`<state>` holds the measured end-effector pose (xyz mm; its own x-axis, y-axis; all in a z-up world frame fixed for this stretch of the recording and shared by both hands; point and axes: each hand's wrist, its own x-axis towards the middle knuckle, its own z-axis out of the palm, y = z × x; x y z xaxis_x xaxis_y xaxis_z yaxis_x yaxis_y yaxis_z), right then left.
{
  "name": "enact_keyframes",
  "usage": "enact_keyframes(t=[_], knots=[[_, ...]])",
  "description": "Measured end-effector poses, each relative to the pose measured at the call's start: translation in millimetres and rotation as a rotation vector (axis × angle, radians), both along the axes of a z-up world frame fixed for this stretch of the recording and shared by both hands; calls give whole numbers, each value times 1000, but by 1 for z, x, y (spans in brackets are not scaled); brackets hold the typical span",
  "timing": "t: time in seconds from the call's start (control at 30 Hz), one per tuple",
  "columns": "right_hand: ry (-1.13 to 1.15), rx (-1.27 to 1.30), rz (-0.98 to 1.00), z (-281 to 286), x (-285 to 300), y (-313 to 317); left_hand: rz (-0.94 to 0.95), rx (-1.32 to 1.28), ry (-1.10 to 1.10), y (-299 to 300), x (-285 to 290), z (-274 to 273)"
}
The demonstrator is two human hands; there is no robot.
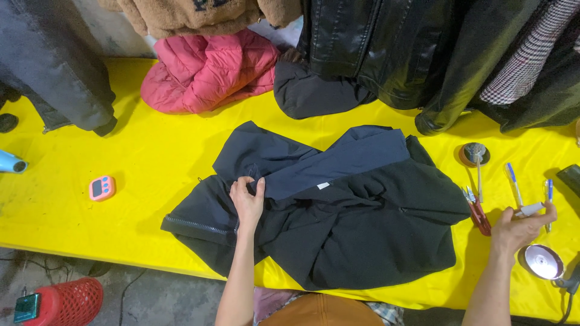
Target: Using a small brush or lint roller to remove debris from a black jacket on a workstation table.
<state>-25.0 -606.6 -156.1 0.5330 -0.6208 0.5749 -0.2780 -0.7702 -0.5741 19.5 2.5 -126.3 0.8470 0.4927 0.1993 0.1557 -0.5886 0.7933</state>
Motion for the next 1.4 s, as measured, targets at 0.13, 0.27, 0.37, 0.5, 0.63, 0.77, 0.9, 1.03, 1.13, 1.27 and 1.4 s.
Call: enact_keyframes(t=[0.13, 0.27, 0.37, 0.5, 0.63, 0.77, 0.9, 1.03, 1.13, 1.27, 1.4], knots=[[29, 5, 19, 5, 1, -3, -13, 10, -6, 1, 0, -3], [211, 68, -8, 19, 5, -2, -6, -1, 13, 0, -1, -1], [491, 13, -122, 4, 15, -22, -16, 16, -11, 1, -1, -3], [610, 9, -229, -17, 36, -37, -4, -11, 17, 0, -1, 2], [435, -56, -139, 32, 50, 7, 8, -13, 42, -1, 0, 3], [571, 80, 8, 67, 67, 55, 11, -28, 49, -1, -3, 5], [672, -42, -26, 21, 96, 31, 21, -60, 67, -3, -4, 12], [561, 209, -23, 55, 84, 53, 10, -54, 53, -1, -2, 6], [438, 343, 57, 94, 65, 70, 9, -76, 59, -2, -4, 9], [204, 355, 289, 155, 35, 107, 22, -91, 42, -3, -3, 10], [190, 677, 406, 203, -4, 188, 0, -76, -86, -7, -5, 16]])
